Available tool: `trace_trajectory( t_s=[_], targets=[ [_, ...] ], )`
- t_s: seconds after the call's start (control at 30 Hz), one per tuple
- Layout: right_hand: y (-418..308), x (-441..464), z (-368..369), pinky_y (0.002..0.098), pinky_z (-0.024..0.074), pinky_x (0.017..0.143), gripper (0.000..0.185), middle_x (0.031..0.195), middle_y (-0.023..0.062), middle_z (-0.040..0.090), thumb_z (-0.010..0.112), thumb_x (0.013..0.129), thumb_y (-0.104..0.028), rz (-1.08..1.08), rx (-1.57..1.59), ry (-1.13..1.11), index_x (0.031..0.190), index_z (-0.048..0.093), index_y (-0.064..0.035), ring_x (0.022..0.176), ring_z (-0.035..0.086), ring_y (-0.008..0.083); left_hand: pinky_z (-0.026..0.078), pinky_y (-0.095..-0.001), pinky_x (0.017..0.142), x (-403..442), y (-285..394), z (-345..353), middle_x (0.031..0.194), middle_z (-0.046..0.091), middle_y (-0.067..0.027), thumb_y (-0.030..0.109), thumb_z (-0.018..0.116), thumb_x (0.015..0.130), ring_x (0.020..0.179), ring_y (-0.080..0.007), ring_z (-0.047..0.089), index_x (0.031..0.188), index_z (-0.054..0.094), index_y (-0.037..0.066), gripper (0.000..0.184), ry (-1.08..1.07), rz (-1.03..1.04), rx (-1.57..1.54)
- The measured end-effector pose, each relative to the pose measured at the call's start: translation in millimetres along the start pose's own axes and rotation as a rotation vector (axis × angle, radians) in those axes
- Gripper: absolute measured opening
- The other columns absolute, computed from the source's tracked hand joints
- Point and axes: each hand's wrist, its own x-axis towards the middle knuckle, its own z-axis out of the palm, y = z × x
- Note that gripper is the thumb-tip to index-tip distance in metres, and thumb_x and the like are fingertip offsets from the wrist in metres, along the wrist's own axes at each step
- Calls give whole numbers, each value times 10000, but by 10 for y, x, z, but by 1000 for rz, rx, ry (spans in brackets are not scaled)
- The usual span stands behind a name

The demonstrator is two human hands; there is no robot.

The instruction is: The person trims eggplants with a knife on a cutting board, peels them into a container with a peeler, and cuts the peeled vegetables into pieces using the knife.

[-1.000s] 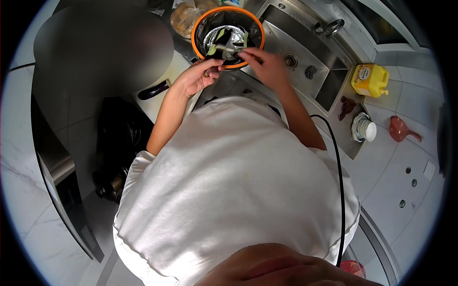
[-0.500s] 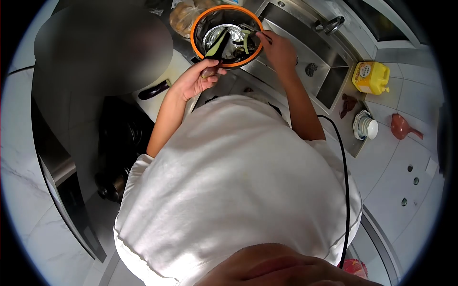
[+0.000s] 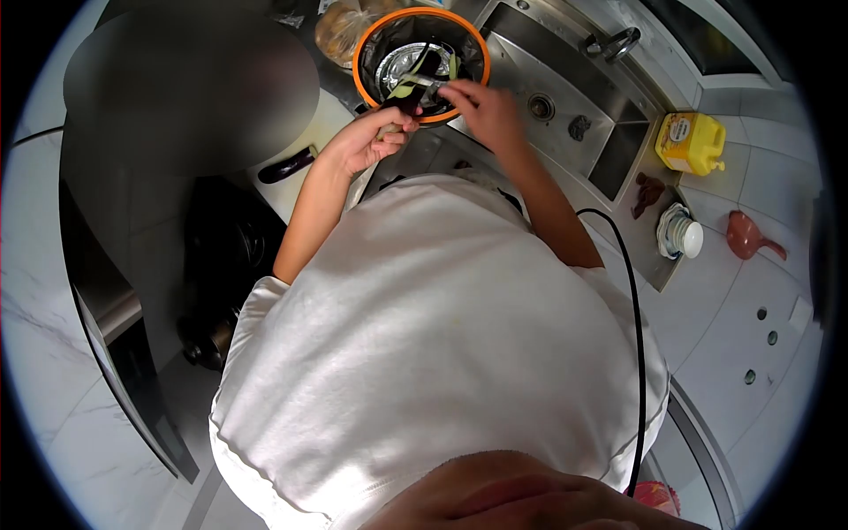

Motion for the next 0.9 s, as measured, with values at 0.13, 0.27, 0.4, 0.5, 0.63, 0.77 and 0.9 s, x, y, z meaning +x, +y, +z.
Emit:
trace_trajectory(
  t_s=[0.13,0.27,0.4,0.5,0.63,0.77,0.9],
  targets=[
    [300,236,-98,386,539,543,364,736,62,738,711,932,-559,110,-410,90,1052,820,-233,645,719,295,278,-155,426,-33,-61,74,915,535,-21,35,602,939,566,-15,401,1235,568,-13,302,-11,-39,-39],
    [436,314,-277,392,543,539,375,713,55,731,706,929,-574,130,-495,166,1052,821,-238,642,720,295,284,-157,424,-87,-42,141,917,536,-28,49,598,955,574,-21,410,1241,559,-11,294,-47,-11,-41],
    [293,236,-416,389,532,536,353,681,68,716,716,944,-527,65,-391,154,1050,821,-207,609,708,289,298,-158,412,-46,-62,95,912,525,-31,87,598,988,586,-31,421,1236,548,-22,275,-35,-2,-156],
    [-21,93,-452,373,521,536,341,679,81,712,733,947,-487,62,-258,91,1050,814,-173,591,701,275,305,-158,400,48,-53,-15,890,516,-26,99,591,1002,571,-34,420,1203,546,-35,245,-74,-7,-265],
    [-287,-58,-344,356,513,540,316,696,94,717,759,940,-438,81,-40,-84,1041,807,-142,579,692,259,303,-162,388,85,-53,-31,864,516,-22,105,581,1007,538,-37,412,1164,546,-38,216,-129,-27,-340],
    [-231,-134,-82,372,512,546,291,716,102,721,748,949,-422,44,28,-76,1071,808,-164,590,690,270,311,-165,393,52,-96,-54,856,511,-26,119,578,1011,528,-36,405,1152,549,-40,214,-161,-12,-325],
    [245,122,-55,381,520,550,315,735,101,731,717,963,-468,63,-98,26,1072,814,-189,612,698,290,337,-174,414,-51,-173,-51,850,499,-28,123,574,1011,539,-40,406,1157,557,-40,220,-268,-32,-392]
  ],
)
